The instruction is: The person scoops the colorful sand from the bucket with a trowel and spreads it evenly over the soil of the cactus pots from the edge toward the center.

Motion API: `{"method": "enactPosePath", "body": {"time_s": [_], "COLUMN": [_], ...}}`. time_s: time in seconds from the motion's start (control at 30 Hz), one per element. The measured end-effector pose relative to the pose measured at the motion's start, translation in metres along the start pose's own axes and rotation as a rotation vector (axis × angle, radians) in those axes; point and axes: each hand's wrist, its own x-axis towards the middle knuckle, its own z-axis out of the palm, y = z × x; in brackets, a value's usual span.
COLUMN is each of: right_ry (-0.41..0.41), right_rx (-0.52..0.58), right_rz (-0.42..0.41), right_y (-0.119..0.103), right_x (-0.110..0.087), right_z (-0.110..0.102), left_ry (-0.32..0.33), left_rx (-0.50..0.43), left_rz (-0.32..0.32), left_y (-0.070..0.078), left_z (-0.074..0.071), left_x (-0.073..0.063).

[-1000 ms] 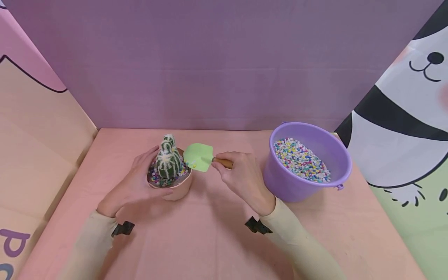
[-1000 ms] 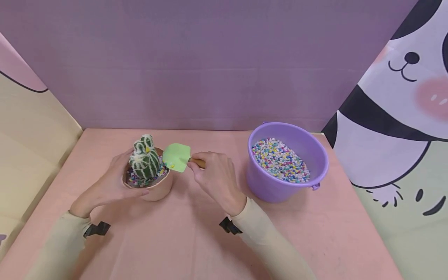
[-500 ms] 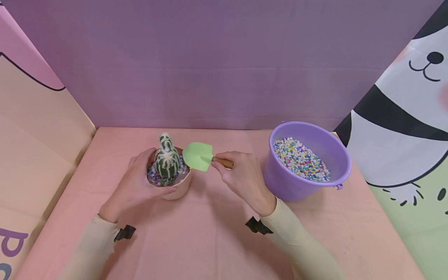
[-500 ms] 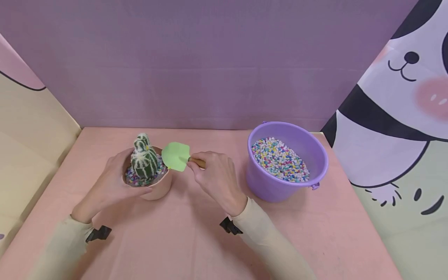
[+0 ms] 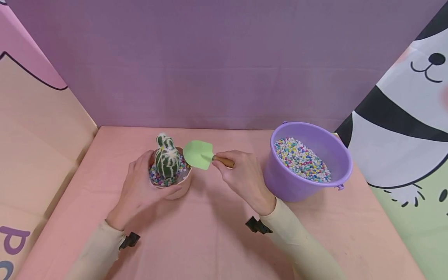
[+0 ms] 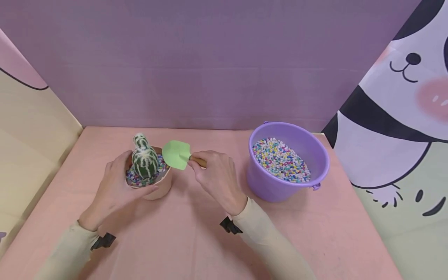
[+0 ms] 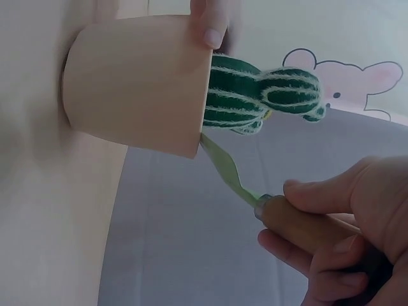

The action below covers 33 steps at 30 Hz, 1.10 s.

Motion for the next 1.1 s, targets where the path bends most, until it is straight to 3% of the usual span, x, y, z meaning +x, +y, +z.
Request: {"method": "enactPosePath", "body": {"time_s": [0.13,0.3,0.4,0.53,0.63,1.1], "right_ry": [0.009,0.014,0.018,0.021,0.021,0.102], "right_rx": [0.022,0.070,0.103,0.151,0.194,0.271], "right_rz": [0.008,0.045,0.079,0.113,0.129,0.162], "right_y": [0.001,0.003,0.005,0.009,0.011,0.019], "right_x": [-0.001,-0.002,-0.001,0.000,0.000,-0.001], "right_z": [-0.002,-0.006,-0.009,-0.015,-0.019,-0.043], "left_ry": [0.006,0.037,0.109,0.251,0.316,0.391], "left_rx": [-0.087,-0.219,-0.266,-0.319,-0.334,-0.453], "left_rz": [0.056,0.051,0.059,0.124,0.160,0.271], "left_y": [-0.005,-0.005,-0.001,0.009,0.017,0.051], "left_z": [-0.003,-0.012,-0.017,-0.022,-0.025,-0.037], "left_x": [0.001,0.000,-0.001,0.000,0.002,0.015]}}
